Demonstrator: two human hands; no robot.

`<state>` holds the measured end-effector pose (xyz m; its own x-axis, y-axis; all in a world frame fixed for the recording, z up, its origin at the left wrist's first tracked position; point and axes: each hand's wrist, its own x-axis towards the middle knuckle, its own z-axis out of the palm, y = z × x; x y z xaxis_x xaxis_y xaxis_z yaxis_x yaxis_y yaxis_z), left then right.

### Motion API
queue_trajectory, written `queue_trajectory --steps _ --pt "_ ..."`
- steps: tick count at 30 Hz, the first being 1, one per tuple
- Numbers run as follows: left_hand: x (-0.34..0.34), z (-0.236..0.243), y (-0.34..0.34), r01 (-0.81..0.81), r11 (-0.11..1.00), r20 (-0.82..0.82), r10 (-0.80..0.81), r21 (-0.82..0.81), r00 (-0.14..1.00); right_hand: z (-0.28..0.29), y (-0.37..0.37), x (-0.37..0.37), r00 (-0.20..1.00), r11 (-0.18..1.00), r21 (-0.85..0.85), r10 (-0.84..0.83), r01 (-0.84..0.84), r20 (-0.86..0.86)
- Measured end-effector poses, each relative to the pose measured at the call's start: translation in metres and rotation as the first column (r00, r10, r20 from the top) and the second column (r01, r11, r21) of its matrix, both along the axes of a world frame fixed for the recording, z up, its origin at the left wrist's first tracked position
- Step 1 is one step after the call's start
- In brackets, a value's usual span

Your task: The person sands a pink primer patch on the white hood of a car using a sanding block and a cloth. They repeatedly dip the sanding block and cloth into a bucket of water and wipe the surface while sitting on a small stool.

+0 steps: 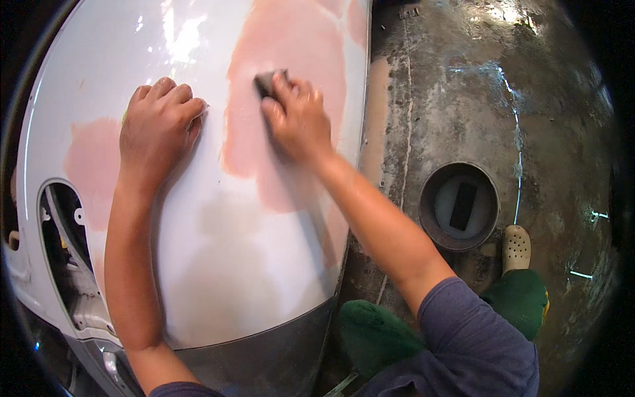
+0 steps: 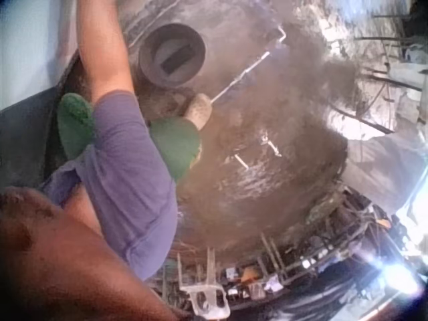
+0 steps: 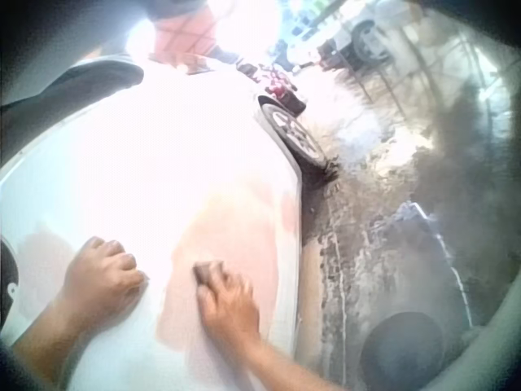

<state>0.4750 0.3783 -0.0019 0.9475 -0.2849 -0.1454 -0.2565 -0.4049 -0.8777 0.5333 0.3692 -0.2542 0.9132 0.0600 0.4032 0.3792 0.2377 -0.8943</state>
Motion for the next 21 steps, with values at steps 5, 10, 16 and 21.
queue_trajectory --steps 5,10,16,21 --pt "-0.001 -0.002 0.008 -0.056 0.998 0.002 0.056 0.022 0.998 -0.002 -0.012 -0.091 0.997 0.997 0.059 0.035 -0.04 0.075" --pt "-0.005 -0.005 0.004 0.043 0.997 0.095 -0.049 0.065 0.994 -0.013 -0.009 -0.055 0.992 0.998 0.051 0.041 -0.048 0.123" --pt "-0.008 -0.016 0.014 -0.083 0.978 0.309 0.02 0.191 0.951 0.003 -0.015 -0.063 0.996 0.996 0.021 0.083 -0.083 -0.018" --pt "-0.005 -0.015 0.004 -0.127 0.986 0.197 0.105 0.106 0.975 -0.018 -0.019 -0.081 0.987 0.995 0.048 0.075 -0.083 0.143"
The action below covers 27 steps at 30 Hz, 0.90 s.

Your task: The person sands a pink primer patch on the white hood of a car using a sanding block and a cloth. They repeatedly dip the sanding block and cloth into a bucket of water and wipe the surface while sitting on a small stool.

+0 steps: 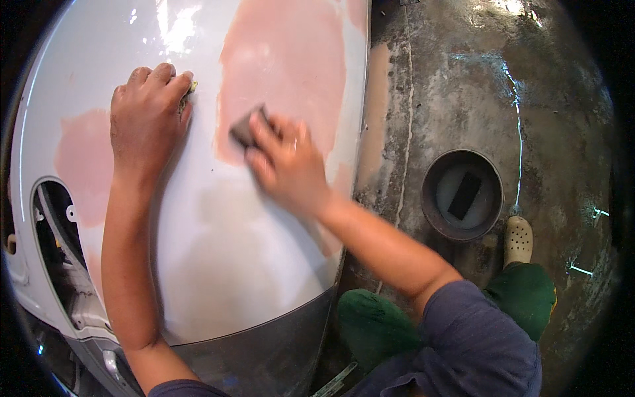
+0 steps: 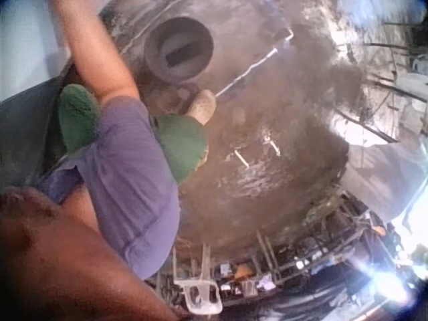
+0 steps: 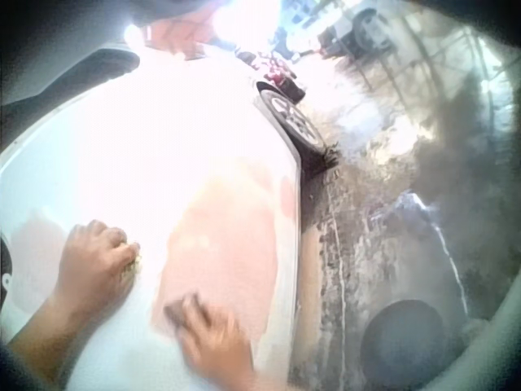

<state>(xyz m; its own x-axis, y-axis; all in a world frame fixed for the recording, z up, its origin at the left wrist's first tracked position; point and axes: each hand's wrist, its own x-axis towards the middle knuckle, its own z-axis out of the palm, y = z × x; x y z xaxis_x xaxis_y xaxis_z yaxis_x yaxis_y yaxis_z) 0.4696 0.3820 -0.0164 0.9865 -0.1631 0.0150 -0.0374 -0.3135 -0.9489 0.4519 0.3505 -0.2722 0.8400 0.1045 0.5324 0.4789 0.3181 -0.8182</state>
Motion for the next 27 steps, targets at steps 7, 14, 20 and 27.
queue_trajectory --steps 7,14,20,27 --pt "-0.001 0.002 -0.001 0.01 1.0 -0.08 -0.009 0.006 0.997 0.017 0.011 0.013 0.991 0.998 -0.023 -0.063 0.061 -0.115" --pt "0.003 0.004 0.0 0.088 0.992 -0.118 -0.099 -0.096 0.988 0.017 0.012 0.064 0.992 0.997 -0.007 -0.072 0.071 -0.108" --pt "0.004 0.002 0.009 0.109 0.99 -0.127 -0.12 -0.092 0.985 0.018 0.001 -0.026 0.999 1.0 0.014 -0.016 0.017 -0.04" --pt "0.003 0.004 0.005 0.102 0.992 -0.147 -0.112 -0.075 0.983 0.03 0.015 0.077 0.991 0.997 -0.021 -0.074 0.072 -0.114"
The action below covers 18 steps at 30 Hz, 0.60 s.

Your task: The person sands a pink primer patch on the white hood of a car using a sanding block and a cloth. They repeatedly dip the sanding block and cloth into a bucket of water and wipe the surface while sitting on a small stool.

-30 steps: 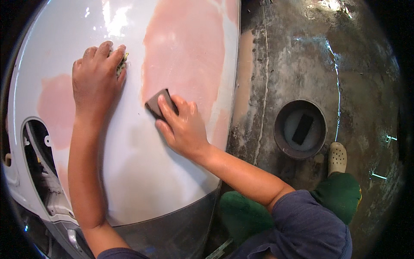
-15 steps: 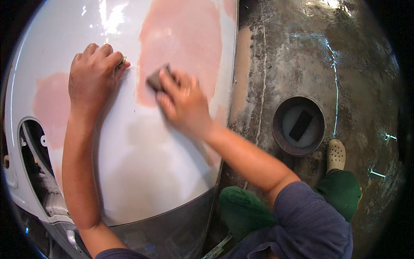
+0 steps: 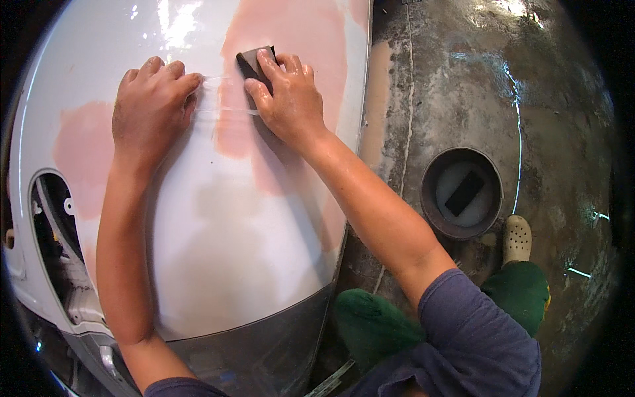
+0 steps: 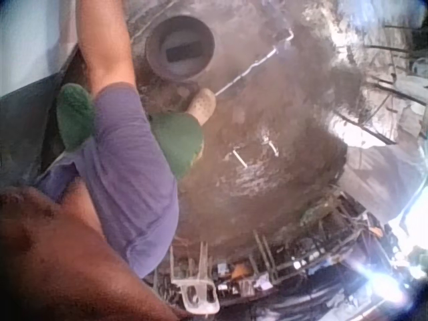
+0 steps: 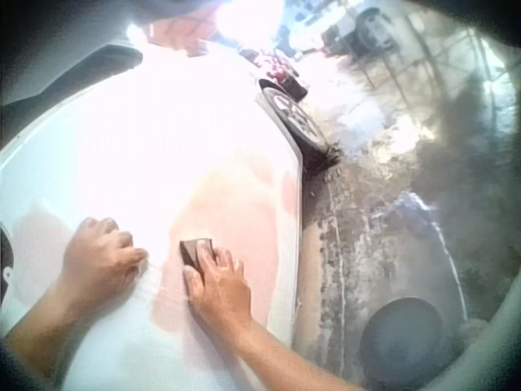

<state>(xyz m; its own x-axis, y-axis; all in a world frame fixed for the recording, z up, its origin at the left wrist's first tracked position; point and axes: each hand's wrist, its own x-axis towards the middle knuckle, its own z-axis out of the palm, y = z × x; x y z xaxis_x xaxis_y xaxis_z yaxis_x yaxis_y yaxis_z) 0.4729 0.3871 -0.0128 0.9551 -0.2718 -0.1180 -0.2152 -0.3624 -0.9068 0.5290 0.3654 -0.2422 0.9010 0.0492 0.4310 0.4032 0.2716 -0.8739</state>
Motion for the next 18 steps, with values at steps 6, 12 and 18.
queue_trajectory --steps 6,12,18 --pt "-0.003 -0.002 -0.005 -0.111 0.993 0.051 0.108 0.048 0.993 -0.01 -0.025 -0.111 0.973 0.993 0.052 0.092 -0.105 0.213" --pt "0.0 0.0 0.0 -0.01 1.0 0.004 0.01 0.019 1.0 0.006 -0.004 0.009 1.0 1.0 -0.007 -0.012 0.012 -0.002" --pt "-0.004 -0.002 -0.001 -0.102 0.994 0.053 0.099 0.046 0.994 -0.012 -0.026 -0.102 0.965 0.995 0.062 0.058 -0.076 0.257"
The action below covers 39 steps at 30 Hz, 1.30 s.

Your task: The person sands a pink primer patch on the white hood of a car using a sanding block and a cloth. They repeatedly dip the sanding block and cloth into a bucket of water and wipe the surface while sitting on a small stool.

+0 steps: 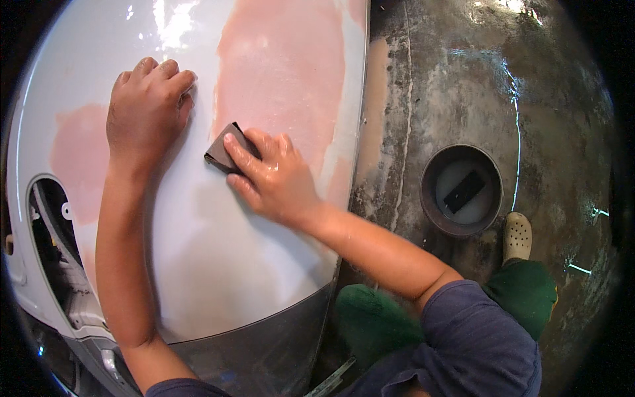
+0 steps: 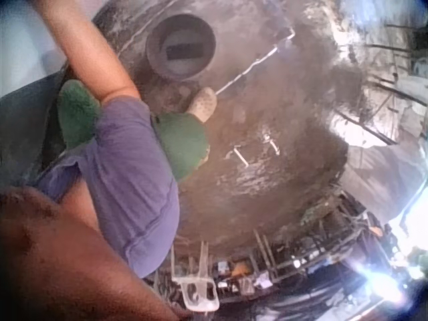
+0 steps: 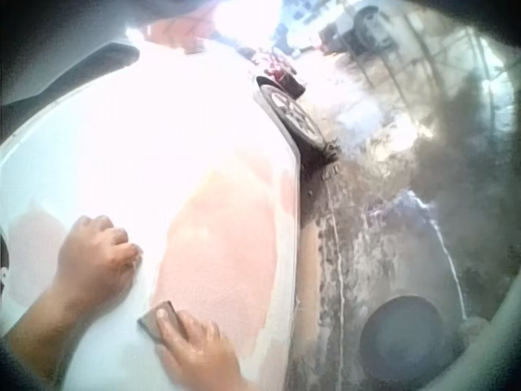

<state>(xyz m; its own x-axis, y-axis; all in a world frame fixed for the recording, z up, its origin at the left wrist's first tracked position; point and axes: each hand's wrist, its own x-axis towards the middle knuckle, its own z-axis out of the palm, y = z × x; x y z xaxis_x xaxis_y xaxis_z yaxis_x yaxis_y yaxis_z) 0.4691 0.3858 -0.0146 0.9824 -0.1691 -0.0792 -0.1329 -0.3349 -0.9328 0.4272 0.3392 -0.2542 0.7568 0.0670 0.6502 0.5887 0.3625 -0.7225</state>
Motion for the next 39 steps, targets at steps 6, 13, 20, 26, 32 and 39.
queue_trajectory --steps 6,13,20,26,32,39 --pt "0.004 0.0 -0.002 0.042 0.999 0.008 -0.042 0.013 0.999 0.023 0.025 0.106 0.972 0.992 -0.086 -0.112 0.096 -0.208" --pt "0.0 -0.001 0.002 0.021 1.0 0.005 -0.021 0.013 1.0 0.002 0.008 0.009 1.0 1.0 0.007 -0.019 0.019 -0.005" --pt "0.001 0.002 0.002 0.019 1.0 -0.002 -0.019 0.019 1.0 0.013 0.036 0.051 0.989 0.993 0.012 -0.113 0.114 -0.091" --pt "0.002 0.001 0.004 0.092 0.995 -0.037 -0.093 -0.036 0.995 -0.008 0.024 0.038 0.995 0.995 0.037 -0.093 0.092 0.036" --pt "0.001 0.0 0.002 0.02 1.0 0.009 -0.02 0.018 1.0 0.014 0.03 0.05 0.976 0.989 -0.007 -0.144 0.145 -0.166" --pt "0.0 -0.002 0.002 0.065 0.998 0.01 -0.065 -0.015 0.998 0.011 0.025 0.075 0.982 0.997 -0.027 -0.081 0.077 -0.172"
